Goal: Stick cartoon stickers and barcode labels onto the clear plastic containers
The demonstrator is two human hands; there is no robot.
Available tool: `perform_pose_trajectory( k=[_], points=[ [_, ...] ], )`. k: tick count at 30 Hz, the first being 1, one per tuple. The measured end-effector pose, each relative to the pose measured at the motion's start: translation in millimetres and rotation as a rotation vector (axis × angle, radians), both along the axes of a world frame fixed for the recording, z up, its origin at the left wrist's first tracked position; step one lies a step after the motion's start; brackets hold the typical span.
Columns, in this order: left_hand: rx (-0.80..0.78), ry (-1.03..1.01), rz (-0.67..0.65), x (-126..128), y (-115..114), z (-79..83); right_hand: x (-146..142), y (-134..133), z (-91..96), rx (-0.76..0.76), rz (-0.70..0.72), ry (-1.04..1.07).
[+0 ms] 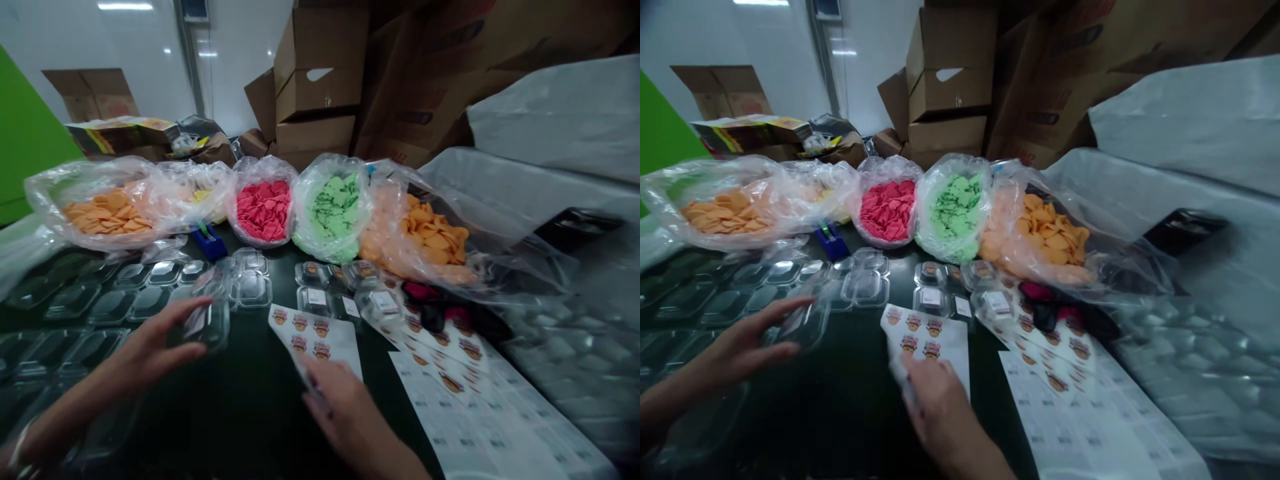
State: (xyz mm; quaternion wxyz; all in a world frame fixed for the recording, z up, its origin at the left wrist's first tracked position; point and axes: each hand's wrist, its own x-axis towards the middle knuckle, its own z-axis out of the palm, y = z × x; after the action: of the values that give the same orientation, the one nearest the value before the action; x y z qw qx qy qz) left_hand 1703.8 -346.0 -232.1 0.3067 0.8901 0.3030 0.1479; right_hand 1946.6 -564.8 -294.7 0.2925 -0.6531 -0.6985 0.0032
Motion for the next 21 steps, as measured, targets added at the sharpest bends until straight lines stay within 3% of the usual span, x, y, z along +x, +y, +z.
perform_pose_trajectory(
  k=[2,4,6,8,11,14,21],
  points=[
    [-0.003,-0.023,-0.056,45.0,9.7,12.2,-6.5,-9.0,16.3,-0.113,0.184,-0.003],
    [0.022,-0.061,-0.116,86.1,11.4,18.1,9.7,-9.8,32.2,-0.149,0.208,0.049],
    [0.05,-0.101,-0.166,115.7,7.1,18.8,41.8,0.2,38.7,-0.096,0.016,0.077],
    [0.068,-0.125,-0.198,131.2,0.3,16.8,77.0,19.4,32.4,-0.076,-0.249,0.015],
    [0.069,-0.138,-0.206,133.0,-7.6,13.2,110.2,51.7,9.3,-0.164,-0.29,-0.043],
    [0.062,-0.133,-0.198,121.3,-8.1,10.8,114.0,68.0,-7.7,-0.164,-0.257,-0.034],
    [0.067,-0.111,-0.139,97.1,5.2,6.8,100.1,71.4,1.6,-0.069,-0.266,-0.052]
  ],
)
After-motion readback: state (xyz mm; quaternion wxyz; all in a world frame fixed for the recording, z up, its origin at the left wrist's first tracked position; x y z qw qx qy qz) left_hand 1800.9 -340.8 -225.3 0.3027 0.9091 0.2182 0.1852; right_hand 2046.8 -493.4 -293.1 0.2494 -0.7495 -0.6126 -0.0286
